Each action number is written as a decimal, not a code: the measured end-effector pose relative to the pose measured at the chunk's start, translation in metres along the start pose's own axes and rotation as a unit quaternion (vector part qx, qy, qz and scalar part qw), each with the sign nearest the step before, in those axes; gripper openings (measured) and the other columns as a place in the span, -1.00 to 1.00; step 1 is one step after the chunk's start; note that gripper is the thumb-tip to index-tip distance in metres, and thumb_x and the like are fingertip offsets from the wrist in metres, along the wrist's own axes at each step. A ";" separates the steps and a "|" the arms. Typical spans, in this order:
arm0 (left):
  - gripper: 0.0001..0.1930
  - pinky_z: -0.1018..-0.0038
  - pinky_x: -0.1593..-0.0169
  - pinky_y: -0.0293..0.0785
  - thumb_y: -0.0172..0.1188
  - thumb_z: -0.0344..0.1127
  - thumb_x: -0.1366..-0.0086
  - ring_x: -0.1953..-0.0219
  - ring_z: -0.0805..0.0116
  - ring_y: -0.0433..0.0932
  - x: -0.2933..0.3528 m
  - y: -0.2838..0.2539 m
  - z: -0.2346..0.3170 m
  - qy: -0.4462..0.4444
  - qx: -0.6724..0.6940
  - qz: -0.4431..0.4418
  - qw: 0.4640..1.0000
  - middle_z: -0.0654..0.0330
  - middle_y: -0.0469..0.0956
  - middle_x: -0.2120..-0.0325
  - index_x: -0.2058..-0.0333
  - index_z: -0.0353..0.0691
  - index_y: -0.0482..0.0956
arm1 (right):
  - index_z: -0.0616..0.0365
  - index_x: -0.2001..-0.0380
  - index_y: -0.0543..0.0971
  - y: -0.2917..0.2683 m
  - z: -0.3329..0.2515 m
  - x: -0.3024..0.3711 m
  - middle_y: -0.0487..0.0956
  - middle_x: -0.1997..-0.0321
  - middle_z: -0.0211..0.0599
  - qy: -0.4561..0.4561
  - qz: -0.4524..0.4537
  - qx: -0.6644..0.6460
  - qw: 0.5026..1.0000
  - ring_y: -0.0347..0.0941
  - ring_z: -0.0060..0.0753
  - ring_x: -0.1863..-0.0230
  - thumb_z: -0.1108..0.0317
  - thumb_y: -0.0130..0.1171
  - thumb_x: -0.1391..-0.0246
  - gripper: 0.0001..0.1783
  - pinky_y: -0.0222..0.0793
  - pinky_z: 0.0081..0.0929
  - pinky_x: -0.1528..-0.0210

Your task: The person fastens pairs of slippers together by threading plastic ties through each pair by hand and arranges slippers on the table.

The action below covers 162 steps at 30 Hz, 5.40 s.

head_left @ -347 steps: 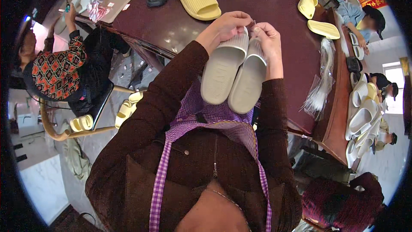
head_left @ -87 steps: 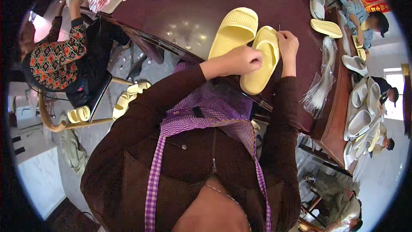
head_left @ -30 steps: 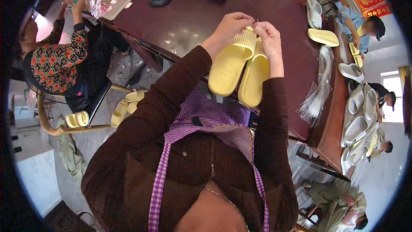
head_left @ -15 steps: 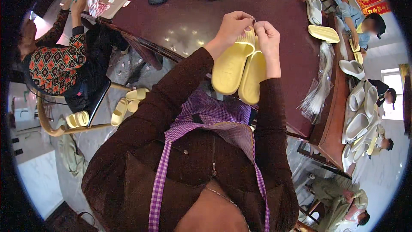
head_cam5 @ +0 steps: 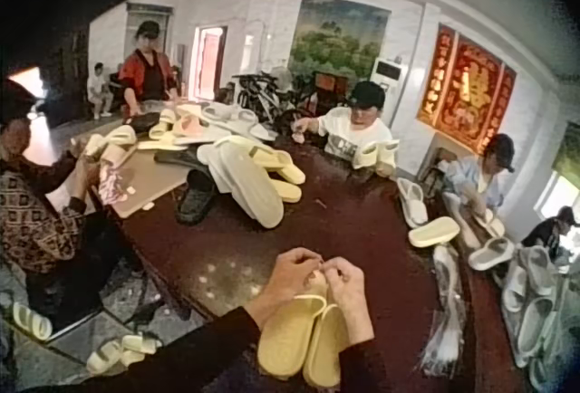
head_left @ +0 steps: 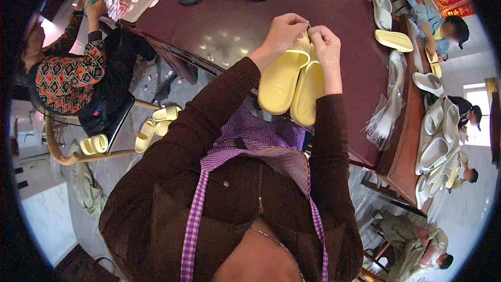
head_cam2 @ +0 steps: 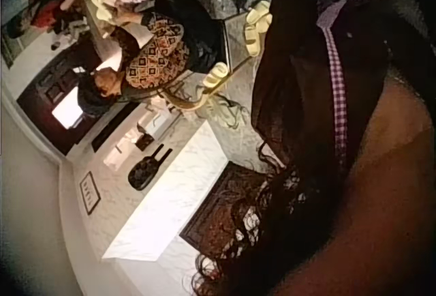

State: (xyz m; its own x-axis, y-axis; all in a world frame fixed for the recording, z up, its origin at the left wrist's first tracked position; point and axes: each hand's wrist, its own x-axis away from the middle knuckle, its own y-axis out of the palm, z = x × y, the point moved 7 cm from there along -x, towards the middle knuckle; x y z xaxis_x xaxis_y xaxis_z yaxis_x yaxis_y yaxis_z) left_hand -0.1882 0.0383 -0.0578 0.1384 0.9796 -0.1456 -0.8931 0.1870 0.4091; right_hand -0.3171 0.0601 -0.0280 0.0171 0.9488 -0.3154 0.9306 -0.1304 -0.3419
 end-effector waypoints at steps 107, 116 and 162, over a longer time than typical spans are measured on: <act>-0.74 0.20 0.14 0.40 0.07 -0.30 -0.13 0.20 -0.12 0.48 -0.003 0.063 -0.007 0.082 -0.349 -0.135 0.924 -0.18 0.50 0.34 0.26 -0.37 0.49 | 0.40 0.07 0.37 -0.036 0.003 0.123 0.49 0.10 -0.21 0.210 0.122 -0.160 0.957 0.43 -0.37 0.12 0.37 0.04 -0.06 -0.61 0.32 -0.43 0.06; -0.45 0.38 0.20 0.43 0.21 -0.24 -0.10 0.22 0.21 0.48 0.025 -0.072 0.028 0.124 -0.444 0.079 0.884 -0.03 0.46 0.12 -0.04 -0.30 0.31 | 0.40 0.11 0.40 -0.044 0.009 0.134 0.51 0.20 -0.23 0.234 0.128 -0.289 0.919 0.45 -0.35 0.19 0.41 0.03 -0.01 -0.63 0.36 -0.46 0.11; -0.40 0.28 0.00 0.38 0.24 -0.16 -0.06 0.00 0.01 0.39 -0.060 0.089 -0.011 0.226 -0.550 -0.197 0.780 0.00 0.25 -0.07 -0.03 -0.32 0.29 | 0.32 -0.15 0.26 -0.715 0.140 0.251 0.35 -0.17 -0.04 0.109 0.431 0.381 0.810 0.30 -0.19 -0.13 0.26 0.21 0.05 -0.30 0.09 -0.45 -0.21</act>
State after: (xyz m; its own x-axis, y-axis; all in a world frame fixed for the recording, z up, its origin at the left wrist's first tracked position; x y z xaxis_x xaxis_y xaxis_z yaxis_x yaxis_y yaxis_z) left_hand -0.2806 -0.0047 -0.0223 0.5520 0.6896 -0.4687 -0.6807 0.0481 -0.7310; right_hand -1.0296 0.3513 0.0133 0.6824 0.4273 -0.5932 0.0426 -0.8333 -0.5512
